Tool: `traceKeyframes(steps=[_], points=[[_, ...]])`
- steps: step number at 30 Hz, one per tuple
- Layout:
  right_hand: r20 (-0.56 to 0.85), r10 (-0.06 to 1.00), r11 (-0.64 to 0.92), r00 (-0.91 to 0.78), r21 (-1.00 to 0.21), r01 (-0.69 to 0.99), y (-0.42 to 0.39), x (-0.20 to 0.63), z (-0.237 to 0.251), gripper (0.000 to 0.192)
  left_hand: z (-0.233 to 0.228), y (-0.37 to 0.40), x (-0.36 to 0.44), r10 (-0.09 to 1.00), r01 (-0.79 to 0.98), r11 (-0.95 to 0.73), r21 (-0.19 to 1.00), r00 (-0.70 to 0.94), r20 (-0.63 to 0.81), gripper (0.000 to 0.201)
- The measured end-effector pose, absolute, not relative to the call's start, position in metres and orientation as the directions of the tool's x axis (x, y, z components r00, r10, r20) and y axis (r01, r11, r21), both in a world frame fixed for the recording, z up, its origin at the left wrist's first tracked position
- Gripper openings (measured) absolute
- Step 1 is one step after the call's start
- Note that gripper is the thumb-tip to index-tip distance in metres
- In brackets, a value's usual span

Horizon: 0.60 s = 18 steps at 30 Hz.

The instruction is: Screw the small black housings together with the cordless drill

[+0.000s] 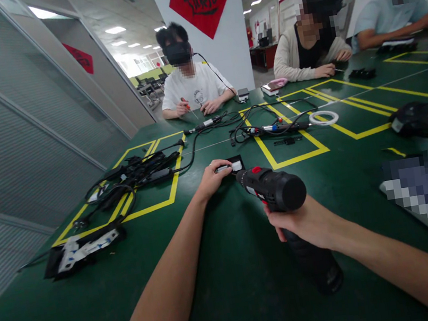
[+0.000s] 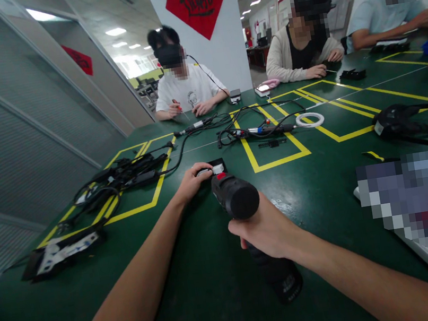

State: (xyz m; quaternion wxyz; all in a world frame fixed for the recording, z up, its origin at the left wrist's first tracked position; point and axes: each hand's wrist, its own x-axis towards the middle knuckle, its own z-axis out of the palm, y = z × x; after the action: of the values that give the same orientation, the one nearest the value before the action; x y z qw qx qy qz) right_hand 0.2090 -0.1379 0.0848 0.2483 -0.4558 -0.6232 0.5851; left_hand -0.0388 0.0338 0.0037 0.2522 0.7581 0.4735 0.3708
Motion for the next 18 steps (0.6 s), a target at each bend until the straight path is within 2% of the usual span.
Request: traceKeyframes(steps=[10,18], points=[[-0.204,0.862,-0.095,-0.465,-0.964,0.247,-0.1372,0.2089,0.0797,0.005,0.0026,0.0349,-0.0387,0.903,0.516,-0.429,0.742,0.273,0.332,0.028],[-0.225,0.863,-0.096,-0.453,-0.952,0.291,-0.1395,0.2092,0.0841,0.004,0.0023,0.0351,-0.0387,0.906,0.524,-0.422,0.739,0.271,0.325,0.029]])
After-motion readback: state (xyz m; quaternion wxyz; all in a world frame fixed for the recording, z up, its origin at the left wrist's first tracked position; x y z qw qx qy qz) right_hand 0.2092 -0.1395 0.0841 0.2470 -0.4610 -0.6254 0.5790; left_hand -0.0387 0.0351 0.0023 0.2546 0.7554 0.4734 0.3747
